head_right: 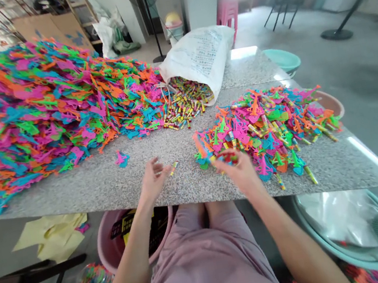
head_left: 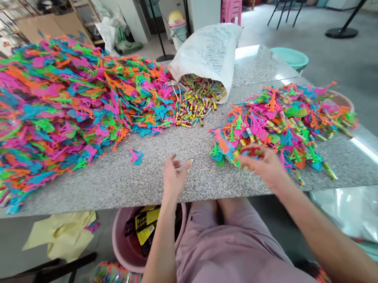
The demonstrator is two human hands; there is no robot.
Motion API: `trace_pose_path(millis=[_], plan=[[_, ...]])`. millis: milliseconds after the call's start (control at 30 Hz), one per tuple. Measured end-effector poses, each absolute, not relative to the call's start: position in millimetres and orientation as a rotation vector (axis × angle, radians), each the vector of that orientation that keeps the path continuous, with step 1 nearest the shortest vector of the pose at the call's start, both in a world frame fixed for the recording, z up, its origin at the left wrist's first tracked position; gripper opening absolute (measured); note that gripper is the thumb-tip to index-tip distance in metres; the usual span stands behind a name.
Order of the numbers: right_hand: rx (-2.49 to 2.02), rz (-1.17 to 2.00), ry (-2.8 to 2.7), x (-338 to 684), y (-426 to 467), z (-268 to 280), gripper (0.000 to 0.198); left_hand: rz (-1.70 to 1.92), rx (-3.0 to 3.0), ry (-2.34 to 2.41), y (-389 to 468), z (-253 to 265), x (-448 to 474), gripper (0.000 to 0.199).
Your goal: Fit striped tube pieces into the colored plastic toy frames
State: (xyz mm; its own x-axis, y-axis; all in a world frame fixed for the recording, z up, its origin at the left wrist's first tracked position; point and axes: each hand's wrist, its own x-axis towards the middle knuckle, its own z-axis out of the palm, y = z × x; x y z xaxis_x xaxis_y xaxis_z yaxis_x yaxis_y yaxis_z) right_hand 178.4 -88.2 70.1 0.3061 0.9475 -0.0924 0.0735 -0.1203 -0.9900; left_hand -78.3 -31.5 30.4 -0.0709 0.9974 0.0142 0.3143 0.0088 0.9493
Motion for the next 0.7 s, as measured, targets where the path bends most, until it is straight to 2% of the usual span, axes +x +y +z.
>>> trace_pose_path(millis=[100, 167, 200, 267, 333, 400, 567, 633, 700], plan=[[-1.673, 0.183, -1.224, 222.3, -56.8, 88.7, 0.023, 0.996, 1.627, 1.87, -12.0, 7.8, -95.1, 0.041], [-1.673, -0.084, -1.321, 223.2, -44.0, 90.7, 0.017, 0.851, 1.741, 1.911, -9.3, -5.5, -93.3, 0.031], [-1.657, -0.062, -1.365, 212.6, -40.6, 86.5, 0.017, 0.814, 1.774, 1.912, -10.7, -10.2, -89.0, 0.025], [-1.613, 0.229, -1.45, 174.0, -38.1, 67.6, 0.02, 0.824, 1.762, 1.897, -17.2, -14.2, -76.6, 0.016], [-1.571, 0.576, -1.475, 126.3, -36.6, 40.7, 0.026, 0.912, 1.68, 1.847, -26.4, -11.6, -63.8, 0.018], [-1.536, 0.789, -1.393, 85.8, -32.1, 15.6, 0.031, 1.008, 1.629, 1.74, -34.6, -5.9, -56.4, 0.019], [-1.485, 0.872, -1.172, 56.2, -10.4, -11.3, 0.035, 0.923, 1.794, 1.53, -18.4, 4.6, -96.0, 0.019], [-1.465, 0.845, -1.181, 60.9, -7.8, -14.7, 0.035, 0.971, 1.813, 1.809, 7.3, 8.1, -135.3, 0.029], [-1.42, 0.855, -1.213, 63.0, -11.7, -18.6, 0.036, 1.081, 1.581, 2.268, 37.5, 11.7, -175.3, 0.037]])
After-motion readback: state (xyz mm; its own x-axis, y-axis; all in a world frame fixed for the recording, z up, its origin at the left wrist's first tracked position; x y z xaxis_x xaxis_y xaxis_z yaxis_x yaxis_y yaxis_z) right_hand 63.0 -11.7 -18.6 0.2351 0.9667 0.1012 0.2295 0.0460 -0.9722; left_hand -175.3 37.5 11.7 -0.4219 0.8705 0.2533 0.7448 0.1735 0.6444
